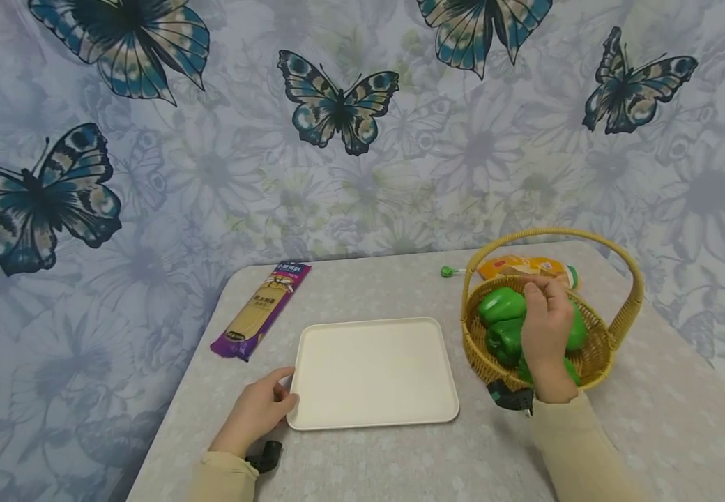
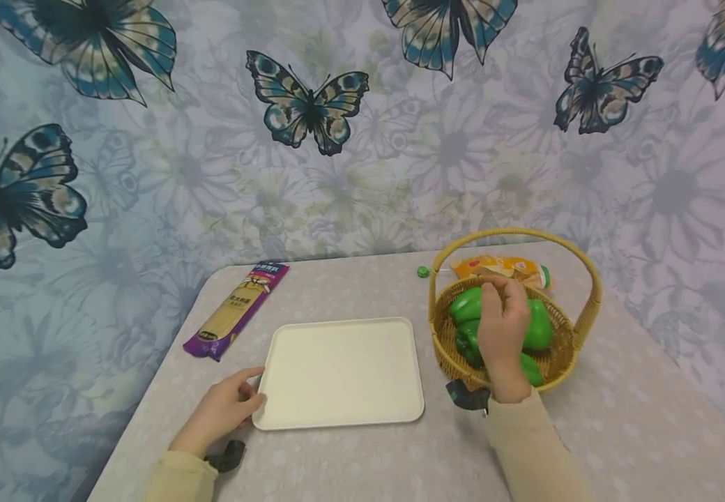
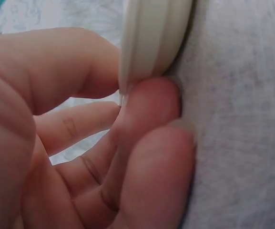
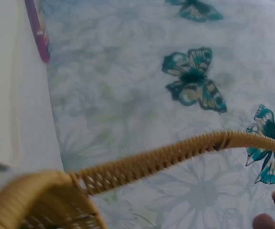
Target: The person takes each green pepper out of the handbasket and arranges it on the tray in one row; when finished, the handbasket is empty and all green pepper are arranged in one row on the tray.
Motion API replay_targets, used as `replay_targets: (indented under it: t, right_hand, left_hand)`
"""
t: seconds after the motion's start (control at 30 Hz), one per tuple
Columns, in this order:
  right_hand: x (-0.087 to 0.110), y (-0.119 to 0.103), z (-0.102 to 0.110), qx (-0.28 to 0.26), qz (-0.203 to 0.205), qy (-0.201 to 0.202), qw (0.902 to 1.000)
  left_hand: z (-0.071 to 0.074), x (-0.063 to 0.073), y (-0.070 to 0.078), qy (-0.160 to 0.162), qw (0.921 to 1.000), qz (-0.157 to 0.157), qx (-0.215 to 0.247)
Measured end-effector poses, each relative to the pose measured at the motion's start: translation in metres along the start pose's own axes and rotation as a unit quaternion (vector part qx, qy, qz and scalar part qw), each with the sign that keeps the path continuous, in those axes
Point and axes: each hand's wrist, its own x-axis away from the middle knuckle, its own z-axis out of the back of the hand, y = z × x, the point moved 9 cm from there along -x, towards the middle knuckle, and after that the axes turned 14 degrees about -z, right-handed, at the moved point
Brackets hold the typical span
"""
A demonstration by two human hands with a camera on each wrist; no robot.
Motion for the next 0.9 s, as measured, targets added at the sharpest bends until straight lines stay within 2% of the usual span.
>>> replay_targets:
  t: [0.1, 0.17, 0.23, 0.33, 0.4, 0.43, 0.5, 0.53, 0.63, 0.7, 0.8, 0.87, 0.9]
  right_hand:
    - [-0.033, 0.006, 0.000, 0.045, -0.082, -0.046, 0.9946]
    - [-0.056, 0.013, -0.004, 0.068, -0.120, -0.079, 0.9872]
    - [-0.076, 0.027, -0.006, 0.074, -0.163, -0.095, 0.9792]
    - [-0.094, 0.054, -0.003, 0.010, -0.228, -0.086, 0.9698]
    - [-0.097, 0.074, 0.001, -0.071, -0.274, -0.068, 0.9567]
    - [-0.097, 0.081, 0.004, -0.115, -0.284, -0.058, 0.9502]
    - [-0.097, 0.090, 0.007, -0.157, -0.281, -0.043, 0.9459]
    - [-0.097, 0.092, 0.009, -0.162, -0.269, -0.039, 0.9486]
    - [-0.097, 0.089, 0.007, -0.143, -0.213, -0.033, 0.9660]
    - [-0.096, 0.085, 0.002, -0.107, -0.178, -0.037, 0.9774]
    - [-0.096, 0.079, -0.006, -0.054, -0.141, -0.049, 0.9874]
    - [-0.096, 0.078, -0.009, 0.024, -0.120, -0.054, 0.9910]
    - [-0.096, 0.080, -0.012, 0.062, -0.116, -0.062, 0.9893]
  left_hand:
    - [-0.001, -0.002, 0.005, -0.006, 0.9999, -0.006, -0.005]
    - [-0.002, -0.003, 0.005, -0.009, 0.9999, -0.006, -0.010]
    - [-0.003, -0.003, 0.004, -0.008, 0.9999, -0.006, -0.014]
    - [-0.005, -0.002, 0.002, -0.008, 0.9999, -0.002, -0.013]
    - [-0.008, -0.001, 0.003, -0.011, 0.9999, -0.004, -0.009]
    - [-0.009, -0.001, 0.003, -0.012, 0.9999, -0.006, -0.008]
    - [-0.010, -0.002, 0.003, -0.013, 0.9998, -0.012, -0.011]
    - [-0.010, -0.003, 0.002, -0.013, 0.9997, -0.013, -0.013]
    - [-0.008, -0.003, -0.002, -0.013, 0.9995, -0.010, -0.026]
    - [-0.007, -0.002, -0.004, -0.015, 0.9994, -0.001, -0.032]
    - [-0.005, -0.003, -0.005, -0.012, 0.9993, -0.002, -0.035]
    - [-0.005, -0.004, -0.002, -0.008, 0.9995, -0.009, -0.030]
    - [-0.006, -0.004, -0.001, -0.008, 0.9995, -0.012, -0.027]
